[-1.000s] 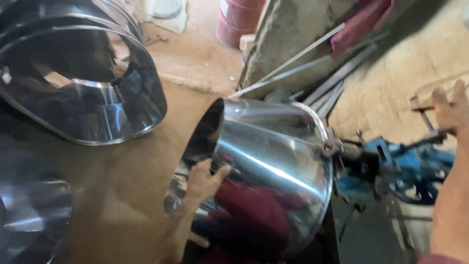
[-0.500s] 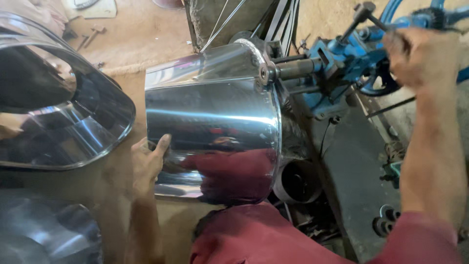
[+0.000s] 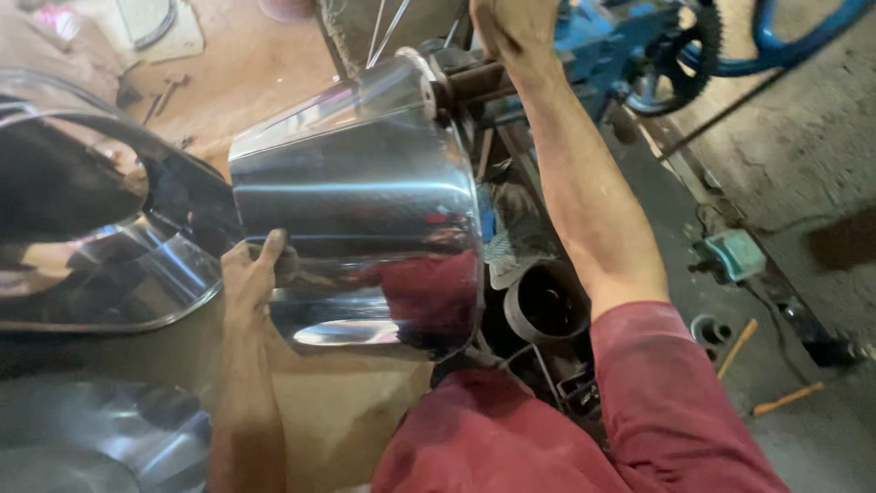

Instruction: The person repeatedly shapes the rim of a large metal bowl using a manual edge-forming machine. They rotate the bowl against the machine's rollers to form a smooth edge, then stack the finished piece with others.

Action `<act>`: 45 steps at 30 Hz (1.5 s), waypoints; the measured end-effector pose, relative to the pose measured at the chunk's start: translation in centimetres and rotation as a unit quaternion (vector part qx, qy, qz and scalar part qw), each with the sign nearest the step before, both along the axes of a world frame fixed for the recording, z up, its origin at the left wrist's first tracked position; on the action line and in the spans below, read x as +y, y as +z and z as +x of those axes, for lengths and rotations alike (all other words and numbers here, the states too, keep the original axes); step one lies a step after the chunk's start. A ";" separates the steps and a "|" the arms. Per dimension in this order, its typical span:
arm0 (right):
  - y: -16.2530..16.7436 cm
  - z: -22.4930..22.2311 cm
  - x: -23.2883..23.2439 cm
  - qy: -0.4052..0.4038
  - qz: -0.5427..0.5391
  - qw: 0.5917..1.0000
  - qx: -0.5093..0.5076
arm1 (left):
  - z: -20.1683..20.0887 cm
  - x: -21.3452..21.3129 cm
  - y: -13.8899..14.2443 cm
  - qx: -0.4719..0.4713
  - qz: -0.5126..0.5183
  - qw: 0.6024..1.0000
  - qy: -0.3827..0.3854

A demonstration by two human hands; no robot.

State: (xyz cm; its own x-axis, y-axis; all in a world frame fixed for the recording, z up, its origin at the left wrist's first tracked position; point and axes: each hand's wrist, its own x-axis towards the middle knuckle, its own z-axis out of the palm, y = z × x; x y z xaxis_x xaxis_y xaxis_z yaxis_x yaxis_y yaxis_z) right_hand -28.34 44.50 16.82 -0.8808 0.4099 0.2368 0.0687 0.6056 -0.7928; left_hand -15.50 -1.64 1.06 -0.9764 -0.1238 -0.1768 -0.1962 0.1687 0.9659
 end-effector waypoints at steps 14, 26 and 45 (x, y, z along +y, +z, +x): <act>-26.2 42.6 16.0 -0.441 0.103 0.890 0.059 | 10.6 -4.6 -15.9 0.176 -0.144 0.974 -0.018; -25.9 34.8 22.8 -0.378 0.044 0.925 0.009 | 12.5 -5.9 -15.0 0.057 -0.203 0.976 0.054; -15.2 19.4 7.3 0.023 -0.057 0.975 0.216 | 13.3 -2.7 -11.7 0.078 -0.145 0.979 0.121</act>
